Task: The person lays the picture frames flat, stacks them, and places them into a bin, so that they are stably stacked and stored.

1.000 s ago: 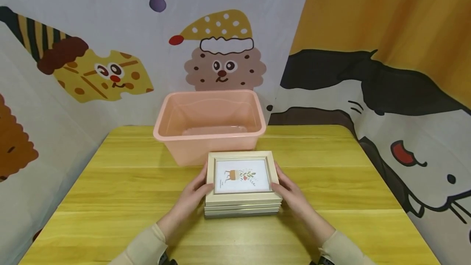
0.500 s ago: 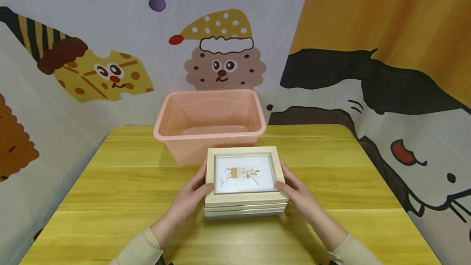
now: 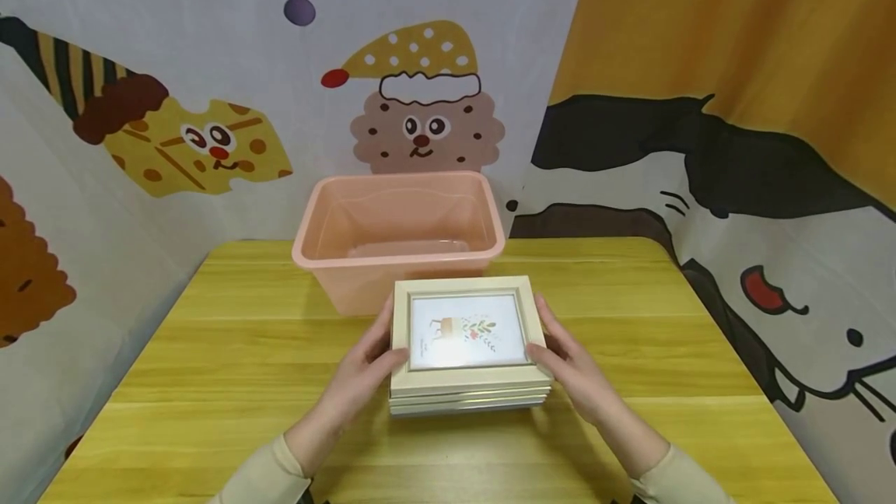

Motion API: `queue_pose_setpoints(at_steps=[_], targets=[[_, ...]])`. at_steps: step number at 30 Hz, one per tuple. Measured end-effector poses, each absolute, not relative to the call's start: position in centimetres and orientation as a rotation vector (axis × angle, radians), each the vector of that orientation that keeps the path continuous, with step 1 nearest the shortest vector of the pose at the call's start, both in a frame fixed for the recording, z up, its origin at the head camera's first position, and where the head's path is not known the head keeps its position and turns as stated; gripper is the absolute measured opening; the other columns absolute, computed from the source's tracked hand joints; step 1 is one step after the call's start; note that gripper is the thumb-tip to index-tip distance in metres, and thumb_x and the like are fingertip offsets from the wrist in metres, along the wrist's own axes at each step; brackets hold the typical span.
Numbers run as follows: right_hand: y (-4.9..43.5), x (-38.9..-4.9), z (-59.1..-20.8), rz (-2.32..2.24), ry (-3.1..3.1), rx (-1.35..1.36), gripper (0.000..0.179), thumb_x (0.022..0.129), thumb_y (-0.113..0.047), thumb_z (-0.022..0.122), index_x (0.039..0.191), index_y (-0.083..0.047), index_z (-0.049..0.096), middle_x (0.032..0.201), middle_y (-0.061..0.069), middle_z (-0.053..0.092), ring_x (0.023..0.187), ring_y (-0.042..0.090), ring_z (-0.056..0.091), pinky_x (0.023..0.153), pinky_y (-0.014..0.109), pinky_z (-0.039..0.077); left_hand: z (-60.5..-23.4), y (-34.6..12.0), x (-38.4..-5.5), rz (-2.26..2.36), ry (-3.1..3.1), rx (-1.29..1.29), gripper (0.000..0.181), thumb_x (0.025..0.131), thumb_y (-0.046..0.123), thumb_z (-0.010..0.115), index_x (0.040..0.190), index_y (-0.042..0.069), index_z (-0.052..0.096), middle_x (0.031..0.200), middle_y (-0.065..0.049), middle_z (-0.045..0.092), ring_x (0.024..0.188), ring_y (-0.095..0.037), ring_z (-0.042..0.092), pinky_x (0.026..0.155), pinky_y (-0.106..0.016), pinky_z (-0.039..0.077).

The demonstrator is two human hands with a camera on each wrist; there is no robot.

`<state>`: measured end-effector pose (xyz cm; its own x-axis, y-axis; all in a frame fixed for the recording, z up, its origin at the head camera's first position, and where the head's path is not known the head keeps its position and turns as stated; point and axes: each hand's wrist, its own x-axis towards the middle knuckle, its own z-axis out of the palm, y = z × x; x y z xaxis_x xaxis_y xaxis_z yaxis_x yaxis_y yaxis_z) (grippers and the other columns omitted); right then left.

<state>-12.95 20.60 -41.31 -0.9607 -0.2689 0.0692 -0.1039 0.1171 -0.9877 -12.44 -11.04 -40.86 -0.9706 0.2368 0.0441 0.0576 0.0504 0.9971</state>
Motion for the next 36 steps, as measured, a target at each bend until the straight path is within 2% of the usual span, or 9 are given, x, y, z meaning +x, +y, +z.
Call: queue_pose_setpoints(at_steps=[4,9,15,20,31,36], targets=[[20.7,-12.8,-41.0,-1.951,2.268,-0.368,0.073,0.100,-0.010,0.055,0.160,-0.022,0.015,0.155,0.030,0.025,0.126,0.039,0.045,0.092,0.024,0.048,-40.5,-11.0,-12.2,2.073,2.166,0.293,0.076,0.097,0.011,0.063,0.159,0.027,0.021,0.163,0.000,0.016,0.145,-0.028,0.023,0.115,-0.037,0.023],[20.6,-12.5,-40.2,-1.904,2.304,-0.364,0.073,0.100,-0.012,0.056,0.160,-0.025,0.016,0.151,0.033,0.030,0.124,0.040,0.048,0.092,0.024,0.048,-39.9,-10.9,-11.9,2.097,2.144,0.276,0.077,0.096,0.009,0.064,0.159,0.026,0.022,0.160,-0.012,0.024,0.141,-0.035,0.032,0.112,-0.041,0.030],[20.4,-12.2,-38.8,-1.864,2.346,-0.319,0.075,0.098,-0.013,0.059,0.160,-0.027,0.019,0.134,0.034,0.050,0.112,0.033,0.058,0.088,0.028,0.051,-38.8,-10.9,-11.9,2.132,2.120,0.267,0.079,0.094,0.005,0.063,0.159,0.025,0.023,0.152,-0.022,0.038,0.132,-0.035,0.043,0.101,-0.029,0.044],[20.4,-12.5,-37.9,-1.872,2.351,-0.335,0.076,0.098,-0.011,0.060,0.160,-0.025,0.019,0.126,0.033,0.056,0.103,0.028,0.061,0.083,0.030,0.053,-38.2,-11.1,-12.3,2.146,2.113,0.325,0.080,0.094,0.001,0.062,0.160,0.022,0.020,0.145,-0.027,0.044,0.127,-0.035,0.047,0.094,-0.024,0.047],[20.1,-13.9,-35.4,-1.859,2.325,-0.393,0.076,0.098,-0.012,0.058,0.160,-0.028,0.016,0.129,0.037,0.052,0.105,0.033,0.062,0.084,0.031,0.054,-36.1,-11.7,-13.0,2.181,2.060,0.341,0.082,0.094,-0.001,0.059,0.160,0.024,0.016,0.147,-0.029,0.040,0.131,-0.036,0.044,0.096,-0.026,0.048],[19.8,-14.7,-34.3,-1.849,2.340,-0.424,0.077,0.098,-0.013,0.059,0.160,-0.029,0.018,0.131,0.039,0.049,0.107,0.037,0.061,0.086,0.038,0.054,-34.8,-12.2,-13.4,2.177,2.073,0.368,0.081,0.095,-0.001,0.057,0.160,0.022,0.015,0.141,-0.033,0.045,0.118,-0.028,0.054,0.091,-0.025,0.050]])
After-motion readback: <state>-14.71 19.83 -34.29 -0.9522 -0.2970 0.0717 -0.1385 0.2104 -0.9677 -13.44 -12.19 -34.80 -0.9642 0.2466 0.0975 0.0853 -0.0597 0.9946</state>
